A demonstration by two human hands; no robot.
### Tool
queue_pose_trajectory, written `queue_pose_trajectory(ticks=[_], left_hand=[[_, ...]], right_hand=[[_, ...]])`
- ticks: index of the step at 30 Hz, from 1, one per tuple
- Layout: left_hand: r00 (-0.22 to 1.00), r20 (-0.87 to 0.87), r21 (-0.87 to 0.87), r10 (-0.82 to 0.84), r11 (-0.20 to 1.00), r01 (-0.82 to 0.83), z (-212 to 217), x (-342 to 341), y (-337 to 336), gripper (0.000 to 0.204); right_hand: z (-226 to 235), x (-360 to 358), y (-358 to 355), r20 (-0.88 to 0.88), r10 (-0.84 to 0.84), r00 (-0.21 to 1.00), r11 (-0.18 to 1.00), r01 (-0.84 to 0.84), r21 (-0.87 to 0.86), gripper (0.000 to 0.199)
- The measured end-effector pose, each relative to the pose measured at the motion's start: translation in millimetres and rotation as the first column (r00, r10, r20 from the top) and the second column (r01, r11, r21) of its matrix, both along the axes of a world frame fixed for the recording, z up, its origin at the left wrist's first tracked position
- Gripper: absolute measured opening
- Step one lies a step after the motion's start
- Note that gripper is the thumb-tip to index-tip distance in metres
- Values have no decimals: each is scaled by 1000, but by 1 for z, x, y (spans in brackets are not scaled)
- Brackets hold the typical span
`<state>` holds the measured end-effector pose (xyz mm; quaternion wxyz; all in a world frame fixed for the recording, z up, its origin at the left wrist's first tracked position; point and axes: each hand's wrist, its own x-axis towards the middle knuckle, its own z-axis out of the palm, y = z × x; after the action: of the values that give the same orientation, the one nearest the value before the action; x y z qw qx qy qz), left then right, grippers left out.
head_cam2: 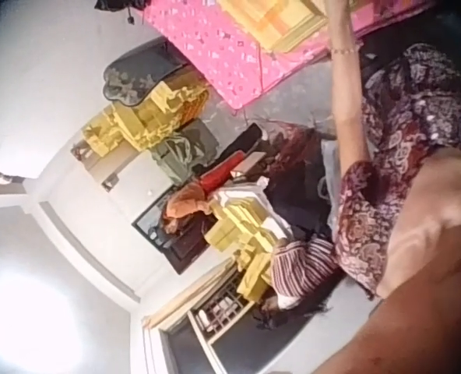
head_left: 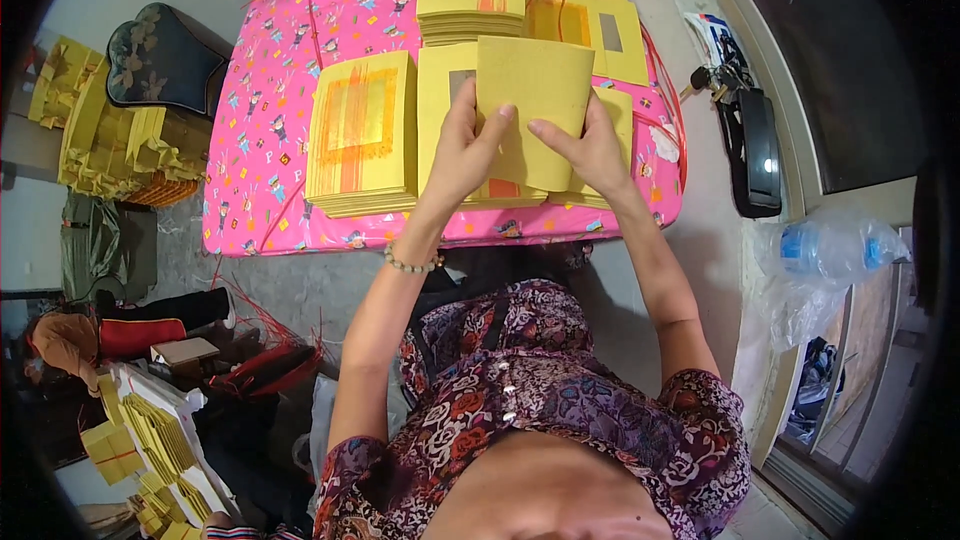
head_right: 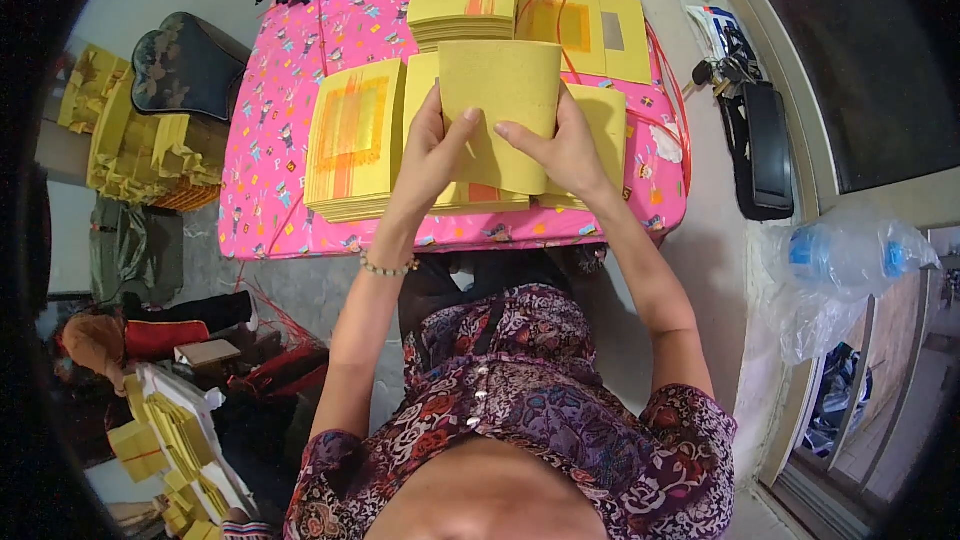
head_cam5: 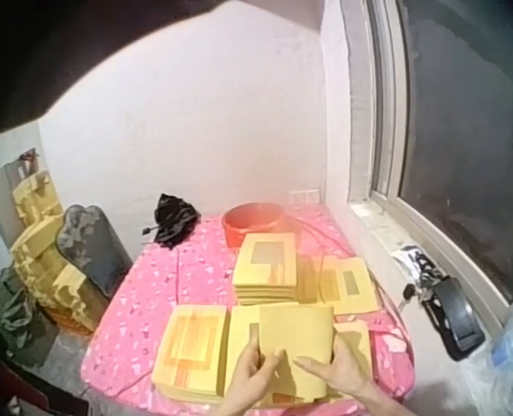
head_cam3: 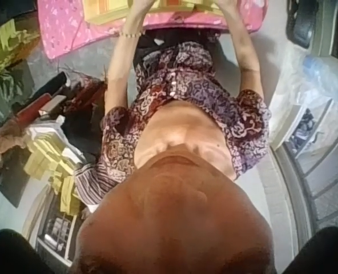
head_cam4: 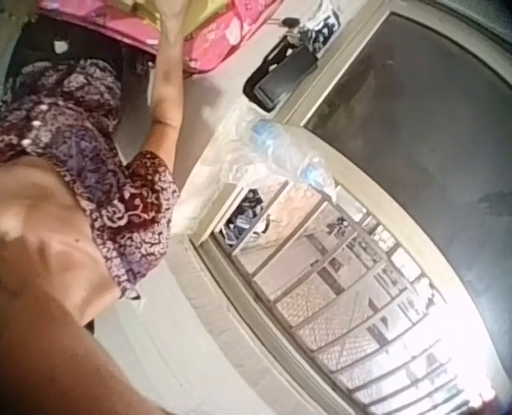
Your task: Organizing and sorting stacks of yellow joss paper on a table.
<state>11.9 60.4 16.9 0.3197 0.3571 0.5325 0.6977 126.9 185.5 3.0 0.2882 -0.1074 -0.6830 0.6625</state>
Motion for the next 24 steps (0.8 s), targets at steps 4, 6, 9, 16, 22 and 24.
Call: queue_pose_trajectory(ticks=[4, 6, 9, 16, 22, 24], left_hand=[[997, -59, 98, 51, 994, -45, -2, 4, -2, 33], [993, -98, 88, 59, 995, -50, 1, 5, -4, 32], [998, -54, 119, 41, 992, -34, 9, 8, -7, 32], [998, -66, 157, 21, 988, -11, 5, 14, -8, 38], [999, 38, 61, 3, 998, -5, 9, 8, -5, 36], [995, 95, 4, -19, 1000, 19, 9, 1, -3, 35]], right_hand=[[7, 5, -5, -20, -6, 1000, 1000, 5, -18, 58], [8, 8, -7, -23, -8, 1000, 1000, 7, -27, 57], [7, 11, -11, -66, 8, 998, 998, -12, -62, 57], [10, 15, -14, -64, 18, 998, 998, -22, -54, 58], [15, 11, -8, 5, -1, 1000, 999, 1, -53, 51], [12, 6, -4, 38, 7, 999, 993, -2, -116, 48]])
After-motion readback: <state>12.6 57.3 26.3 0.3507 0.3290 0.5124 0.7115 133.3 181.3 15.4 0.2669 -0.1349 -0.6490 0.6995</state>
